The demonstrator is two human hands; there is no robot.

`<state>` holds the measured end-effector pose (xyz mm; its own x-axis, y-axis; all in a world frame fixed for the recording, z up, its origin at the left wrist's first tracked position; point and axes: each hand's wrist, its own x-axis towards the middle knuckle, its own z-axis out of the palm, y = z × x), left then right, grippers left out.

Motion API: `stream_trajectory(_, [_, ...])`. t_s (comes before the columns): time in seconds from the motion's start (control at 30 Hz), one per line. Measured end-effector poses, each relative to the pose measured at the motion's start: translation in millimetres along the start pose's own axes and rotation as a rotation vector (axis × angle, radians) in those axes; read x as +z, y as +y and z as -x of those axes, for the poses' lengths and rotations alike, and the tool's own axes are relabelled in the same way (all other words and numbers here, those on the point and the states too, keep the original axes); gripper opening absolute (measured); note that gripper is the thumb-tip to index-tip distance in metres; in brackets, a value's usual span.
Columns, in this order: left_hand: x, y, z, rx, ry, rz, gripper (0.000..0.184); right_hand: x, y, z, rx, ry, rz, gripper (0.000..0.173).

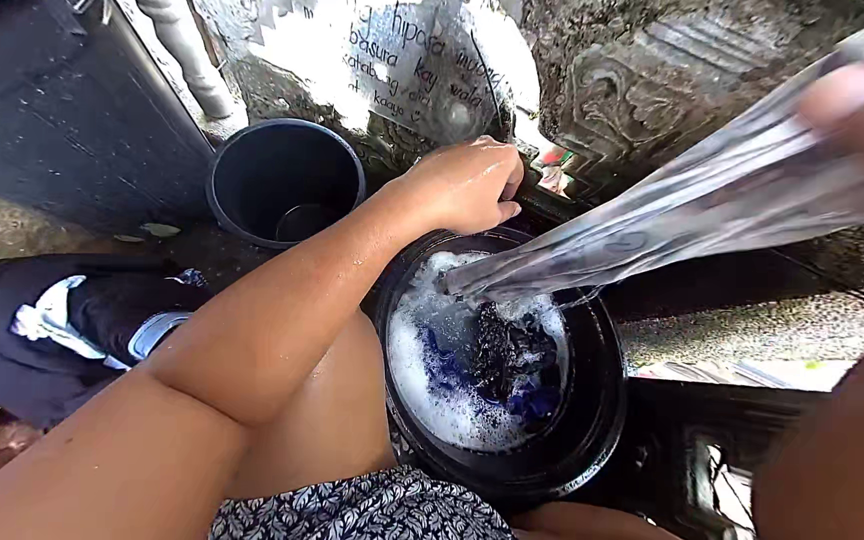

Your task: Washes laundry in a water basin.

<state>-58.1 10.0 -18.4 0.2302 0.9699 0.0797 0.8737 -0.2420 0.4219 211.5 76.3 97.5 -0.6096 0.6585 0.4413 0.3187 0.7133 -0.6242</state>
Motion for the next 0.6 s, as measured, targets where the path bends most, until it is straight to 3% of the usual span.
stream_trajectory(0.07, [-3,-3,2,-0.023,-0.002,-0.01,0.028,31,23,16,-0.08,-0.035,0.082,0.02])
stream_trajectory(0.1, [-4,-4,2,-0.037,-0.006,-0.021,0.029,56,29,26,-0.038,-0.059,0.137,0.017])
stream_trajectory(0.17, [-7,-5,4,-0.052,-0.017,-0.049,0.033,115,63,52,0.11,-0.156,0.176,0.016])
stream_trajectory(0.3, [-5,-11,6,-0.053,-0.032,-0.078,0.03,245,175,127,0.479,-0.419,0.11,0.028])
stream_trajectory(0.4, [-4,-14,5,-0.054,-0.059,-0.081,0.03,320,239,190,0.597,-0.713,0.115,0.033])
stream_trajectory(0.5, [-5,-16,3,-0.072,-0.094,-0.085,0.033,342,276,227,0.647,-0.96,0.205,0.04])
stream_trajectory(0.6, [-2,-19,1,-0.11,-0.143,-0.087,0.036,344,267,250,0.914,-0.816,0.251,0.048])
